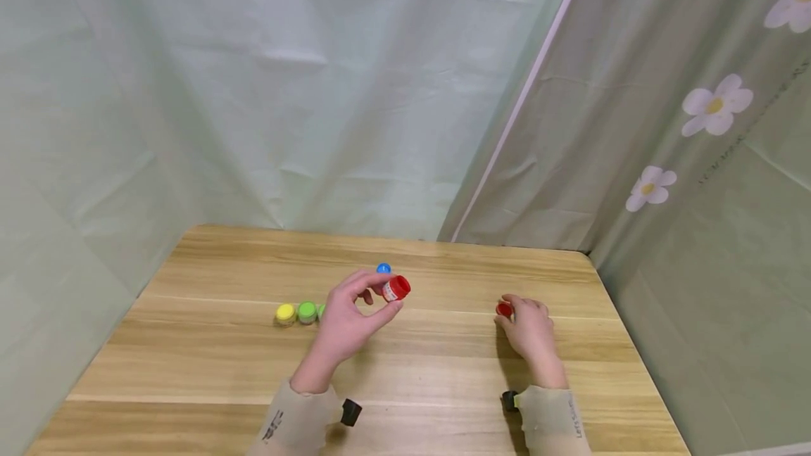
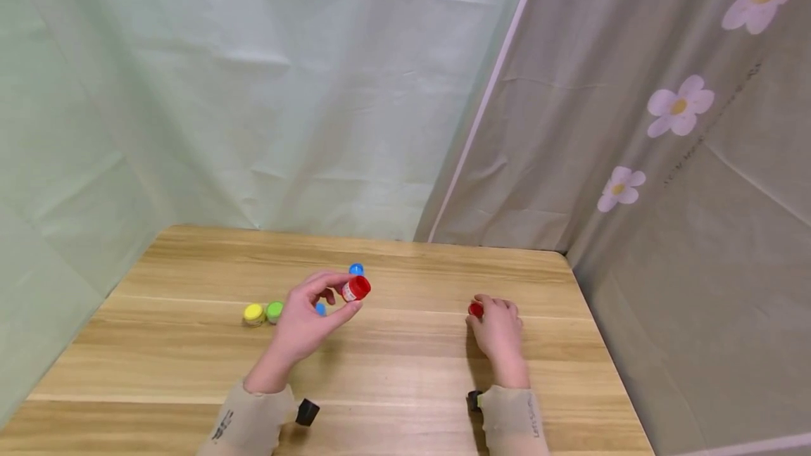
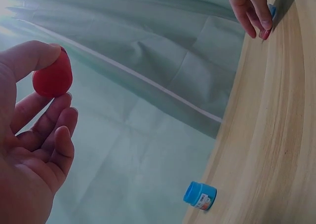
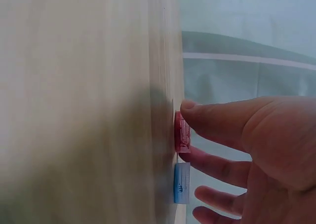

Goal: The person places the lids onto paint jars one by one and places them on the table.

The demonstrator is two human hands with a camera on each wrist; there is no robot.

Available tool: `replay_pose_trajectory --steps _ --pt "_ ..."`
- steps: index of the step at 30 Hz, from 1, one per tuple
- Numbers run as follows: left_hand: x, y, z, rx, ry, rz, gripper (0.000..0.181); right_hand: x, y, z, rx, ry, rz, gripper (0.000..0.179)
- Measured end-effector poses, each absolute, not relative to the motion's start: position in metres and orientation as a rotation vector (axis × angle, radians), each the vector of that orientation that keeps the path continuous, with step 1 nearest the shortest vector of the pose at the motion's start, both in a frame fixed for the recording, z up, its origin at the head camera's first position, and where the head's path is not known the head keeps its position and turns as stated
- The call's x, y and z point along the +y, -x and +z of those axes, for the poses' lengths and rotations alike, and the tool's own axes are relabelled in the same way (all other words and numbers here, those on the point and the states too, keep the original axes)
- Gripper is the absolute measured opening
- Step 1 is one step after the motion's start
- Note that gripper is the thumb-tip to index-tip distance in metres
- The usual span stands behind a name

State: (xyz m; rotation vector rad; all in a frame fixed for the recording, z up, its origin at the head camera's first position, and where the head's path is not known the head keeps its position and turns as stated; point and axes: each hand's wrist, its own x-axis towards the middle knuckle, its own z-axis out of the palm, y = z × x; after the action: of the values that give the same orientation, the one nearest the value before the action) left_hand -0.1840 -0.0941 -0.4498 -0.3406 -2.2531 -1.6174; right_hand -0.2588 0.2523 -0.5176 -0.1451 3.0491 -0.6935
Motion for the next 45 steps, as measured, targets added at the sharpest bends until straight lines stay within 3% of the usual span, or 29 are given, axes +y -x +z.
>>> replay_pose_trajectory --steps 7,16,27,45 --pt "-0.093 0.183 -0.45 -2.258 0.35 -1.611 0.039 0.253 0.257 -0.52 3.052 0.145 -0.709 0.049" --pt "-0.092 0.183 -0.45 -2.261 0.351 -1.601 0.039 0.252 0.258 -0.517 3.054 0.157 -0.692 0.033" --pt "-0.093 0.182 -0.448 -2.278 0.342 -1.577 0.04 0.249 0.258 -0.51 3.061 0.174 -0.782 0.043" --pt "-0.089 0.181 -0.443 -2.271 0.372 -1.587 0.04 0.212 0.23 -0.438 2.756 0.339 -1.732 0.024"
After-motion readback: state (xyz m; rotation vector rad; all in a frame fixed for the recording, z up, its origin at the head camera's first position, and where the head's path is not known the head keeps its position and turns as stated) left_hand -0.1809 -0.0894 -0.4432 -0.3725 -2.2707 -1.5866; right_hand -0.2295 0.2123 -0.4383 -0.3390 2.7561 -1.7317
